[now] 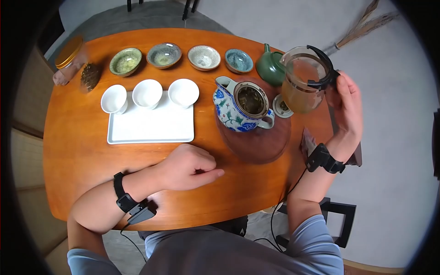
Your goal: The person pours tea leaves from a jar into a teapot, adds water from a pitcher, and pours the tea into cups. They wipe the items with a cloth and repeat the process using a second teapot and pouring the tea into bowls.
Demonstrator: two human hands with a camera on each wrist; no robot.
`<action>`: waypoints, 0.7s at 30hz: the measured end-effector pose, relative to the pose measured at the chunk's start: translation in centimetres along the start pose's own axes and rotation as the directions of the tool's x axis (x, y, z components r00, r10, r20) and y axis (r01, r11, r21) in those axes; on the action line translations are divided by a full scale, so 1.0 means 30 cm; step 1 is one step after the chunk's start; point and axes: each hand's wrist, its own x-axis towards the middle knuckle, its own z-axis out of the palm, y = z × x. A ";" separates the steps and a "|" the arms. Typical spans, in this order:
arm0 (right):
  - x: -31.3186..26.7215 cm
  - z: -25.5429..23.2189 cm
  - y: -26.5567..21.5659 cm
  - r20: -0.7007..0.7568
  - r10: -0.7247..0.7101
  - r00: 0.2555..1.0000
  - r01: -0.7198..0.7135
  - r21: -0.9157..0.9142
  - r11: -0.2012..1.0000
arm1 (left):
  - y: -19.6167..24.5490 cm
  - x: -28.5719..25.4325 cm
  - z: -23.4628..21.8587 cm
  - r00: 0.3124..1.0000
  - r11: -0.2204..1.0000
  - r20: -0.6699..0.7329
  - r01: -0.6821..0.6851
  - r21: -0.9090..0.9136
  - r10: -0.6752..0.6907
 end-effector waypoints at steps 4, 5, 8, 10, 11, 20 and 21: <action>0.013 0.038 -0.009 -0.112 -0.013 0.994 -0.006 -0.171 0.985 | -0.001 0.003 -0.003 1.000 1.000 -0.006 -0.010 0.007 0.010; 0.012 0.054 -0.019 -0.124 -0.015 0.992 -0.008 -0.182 0.983 | 0.000 0.003 -0.005 1.000 1.000 -0.009 -0.013 0.008 0.013; 0.013 0.072 -0.017 -0.098 -0.094 0.991 0.073 -0.203 0.976 | -0.003 0.005 -0.006 1.000 1.000 -0.005 -0.023 0.011 0.023; 0.013 0.080 -0.022 -0.076 -0.111 0.991 0.094 -0.200 0.975 | -0.006 0.004 -0.005 1.000 1.000 -0.004 -0.026 0.007 0.026; 0.013 0.085 -0.024 -0.053 -0.131 0.990 0.118 -0.196 0.973 | -0.007 0.004 -0.005 1.000 1.000 -0.004 -0.029 0.006 0.029; 0.021 0.148 -0.026 -0.039 -0.178 0.983 0.159 -0.285 0.945 | 0.004 0.010 -0.009 1.000 1.000 0.000 -0.017 -0.015 0.017; 0.020 0.152 -0.027 -0.038 -0.176 0.984 0.158 -0.285 0.945 | 0.006 0.011 -0.010 1.000 1.000 -0.001 -0.016 -0.016 0.016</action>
